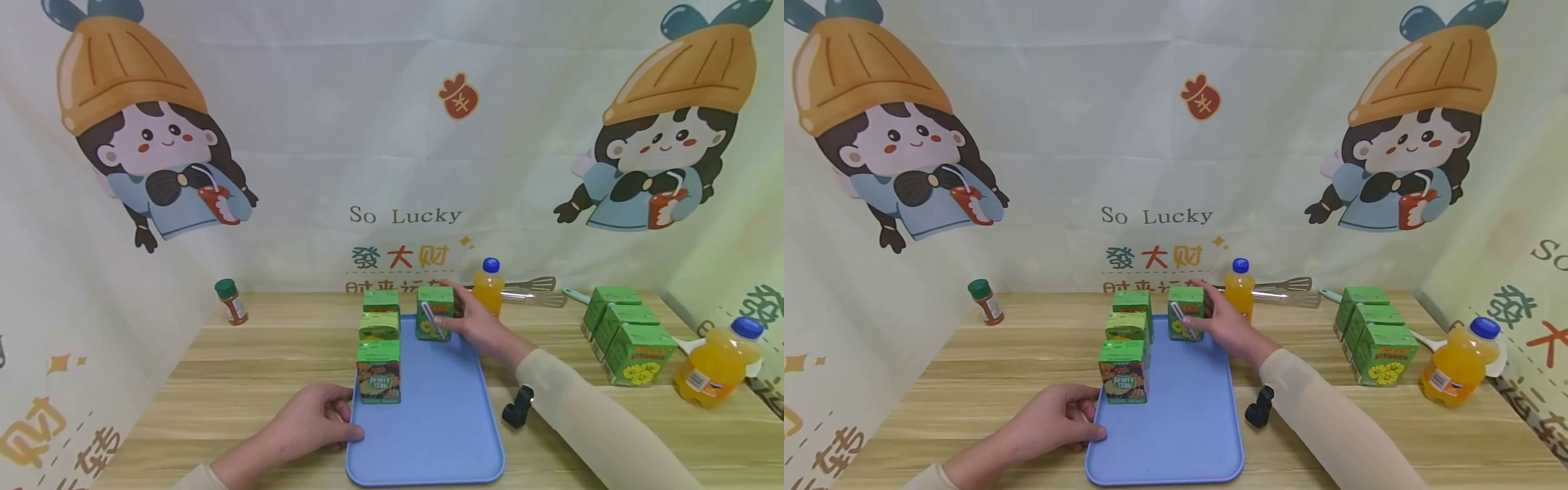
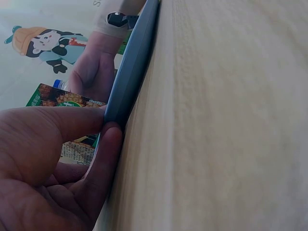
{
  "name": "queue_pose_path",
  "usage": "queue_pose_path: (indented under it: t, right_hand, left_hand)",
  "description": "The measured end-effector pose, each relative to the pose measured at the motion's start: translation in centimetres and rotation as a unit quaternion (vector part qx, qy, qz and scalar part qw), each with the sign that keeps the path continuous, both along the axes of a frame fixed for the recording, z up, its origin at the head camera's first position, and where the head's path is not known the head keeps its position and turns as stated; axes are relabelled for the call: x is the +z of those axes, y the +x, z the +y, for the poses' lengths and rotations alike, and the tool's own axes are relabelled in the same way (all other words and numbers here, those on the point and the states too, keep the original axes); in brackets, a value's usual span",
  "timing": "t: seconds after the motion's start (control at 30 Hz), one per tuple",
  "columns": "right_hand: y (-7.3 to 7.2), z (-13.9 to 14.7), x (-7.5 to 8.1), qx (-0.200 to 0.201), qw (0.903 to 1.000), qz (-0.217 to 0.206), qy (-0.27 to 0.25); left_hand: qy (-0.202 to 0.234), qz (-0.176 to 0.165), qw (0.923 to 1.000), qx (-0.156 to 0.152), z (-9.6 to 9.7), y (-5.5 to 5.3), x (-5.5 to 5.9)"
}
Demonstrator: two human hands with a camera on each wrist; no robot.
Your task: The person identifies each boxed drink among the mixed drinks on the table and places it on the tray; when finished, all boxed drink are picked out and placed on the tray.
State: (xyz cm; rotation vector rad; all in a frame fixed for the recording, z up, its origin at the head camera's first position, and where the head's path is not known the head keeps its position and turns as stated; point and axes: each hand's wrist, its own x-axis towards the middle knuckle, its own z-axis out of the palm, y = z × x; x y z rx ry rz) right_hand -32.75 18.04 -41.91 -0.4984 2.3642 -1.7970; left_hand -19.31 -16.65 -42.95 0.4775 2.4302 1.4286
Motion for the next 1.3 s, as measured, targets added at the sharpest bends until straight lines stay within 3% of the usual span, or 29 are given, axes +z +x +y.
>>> queue_pose_path:
  t: [0.3, 0.77, 0.93, 1.3]
  right_hand:
    - [1.5, 0.4, 0.3, 0.015, 0.9994, 0.03, -0.014]
    - [4.2, 2.2, 0.5, 0.042, 0.9975, 0.011, -0.055]
    - [5.3, 3.4, 0.6, 0.044, 0.9979, 0.017, -0.045]
    - [7.9, 6.4, 0.6, 0.043, 0.9951, 0.084, -0.028]
  left_hand:
    - [0.0, -0.002, 1.0, 0.001, 0.0, -0.1, -0.1]
    - [0.001, -0.003, 1.0, -0.001, 0.0, -0.1, -0.2]
    - [0.003, -0.006, 1.0, -0.002, 0.0, -0.1, -0.2]
    - [-0.002, -0.007, 1.0, -0.001, -0.1, -0.1, -0.1]
